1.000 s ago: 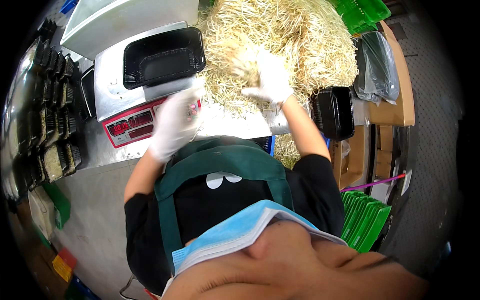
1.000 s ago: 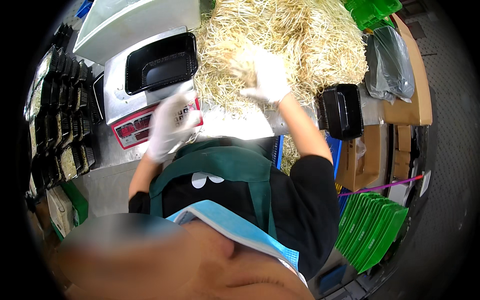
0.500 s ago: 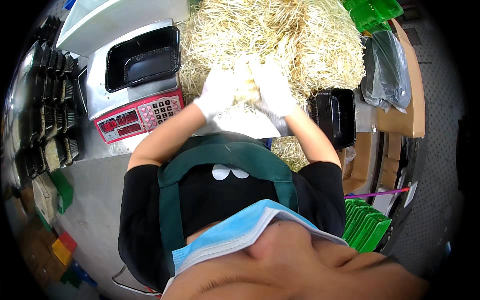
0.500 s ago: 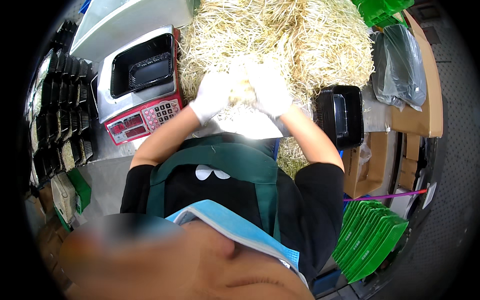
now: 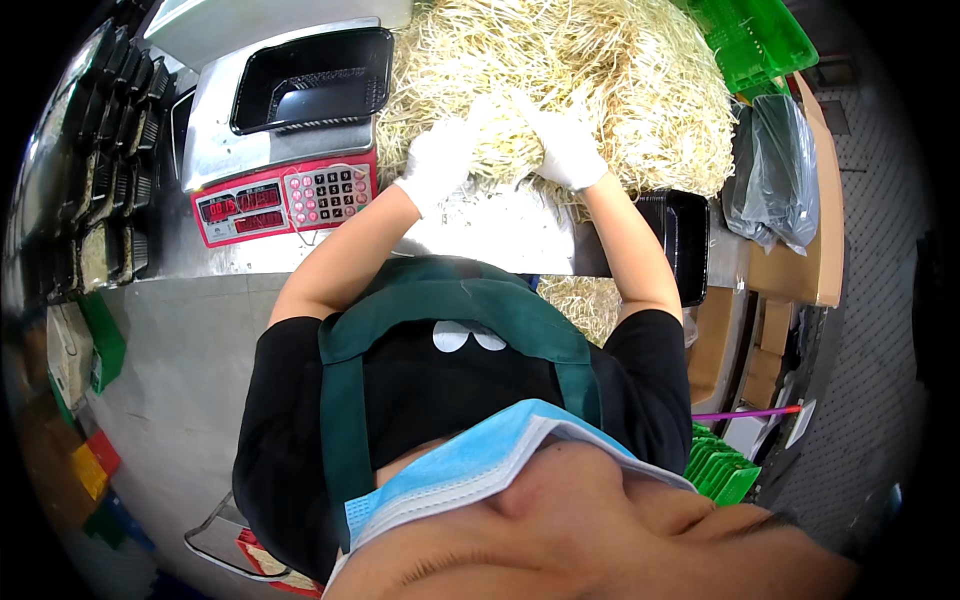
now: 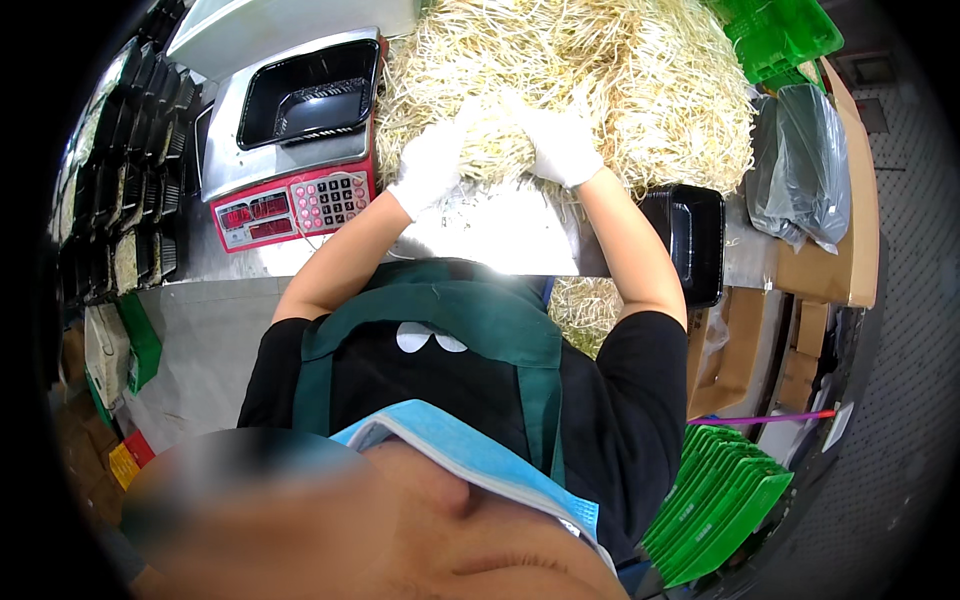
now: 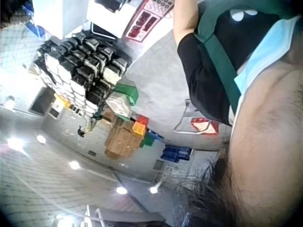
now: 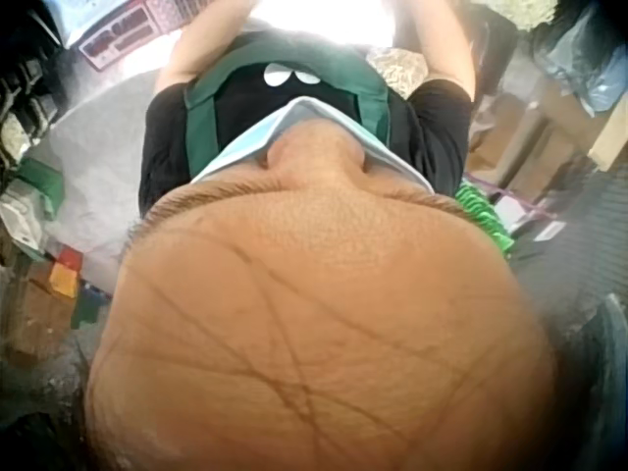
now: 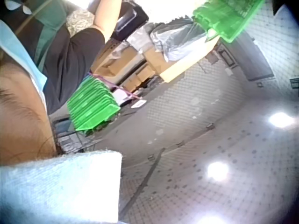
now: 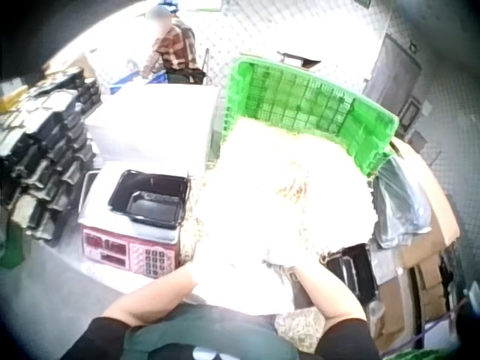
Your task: The person portions bean sprouts from a green basket into black plastic trays using a digital scale. They repeatedly scoop sprouts, place them in trays, weigh them, and stack the filled trays to the side.
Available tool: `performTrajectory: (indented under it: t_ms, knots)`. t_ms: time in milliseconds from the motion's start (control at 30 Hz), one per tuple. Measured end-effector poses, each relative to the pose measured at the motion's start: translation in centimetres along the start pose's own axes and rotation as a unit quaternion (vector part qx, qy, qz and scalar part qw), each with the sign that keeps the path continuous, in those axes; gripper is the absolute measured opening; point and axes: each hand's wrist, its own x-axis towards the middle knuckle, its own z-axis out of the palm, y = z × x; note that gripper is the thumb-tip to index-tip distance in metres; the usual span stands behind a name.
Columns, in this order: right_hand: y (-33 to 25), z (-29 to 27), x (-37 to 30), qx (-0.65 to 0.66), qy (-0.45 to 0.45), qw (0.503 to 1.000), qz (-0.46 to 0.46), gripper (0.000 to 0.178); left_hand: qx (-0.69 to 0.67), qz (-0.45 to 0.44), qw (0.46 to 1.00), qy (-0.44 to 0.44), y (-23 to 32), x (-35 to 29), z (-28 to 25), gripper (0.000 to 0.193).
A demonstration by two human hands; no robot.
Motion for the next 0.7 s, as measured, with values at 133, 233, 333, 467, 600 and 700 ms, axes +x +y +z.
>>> performTrajectory:
  t_ms: [133, 233, 333, 467, 600, 700]
  knots:
    - [0.4, -1.6, -1.3, -0.068, -0.012, 0.998, -0.005, 0.089, -0.032, -0.052, 0.995, -0.080, 0.7, -1.8, -2.6, 0.064]
    - [2.0, -4.2, -2.3, 0.028, 0.025, 0.998, 0.051, 0.079, -0.050, -0.043, 0.992, -0.108, -0.3, -3.5, -2.7, 0.059]
    - [1.4, -5.1, -2.1, 0.279, 0.079, 0.948, 0.132, 0.080, -0.066, 0.089, 0.974, -0.199, -0.4, -4.3, -3.0, 0.060]
    - [-1.7, -3.3, 2.0, 0.226, -0.063, 0.944, 0.232, 0.103, 0.065, 0.111, 0.991, 0.047, 0.2, -3.8, 2.0, 0.063]
    - [-0.6, -0.7, 2.8, 0.240, -0.033, 0.962, 0.126, 0.128, -0.031, -0.035, 0.998, 0.035, -1.0, -6.0, 1.7, 0.067]
    - [-4.5, -1.0, 2.5, 0.223, -0.034, 0.968, 0.111, 0.138, -0.027, -0.095, 0.994, 0.051, -0.9, -4.3, 2.3, 0.067]
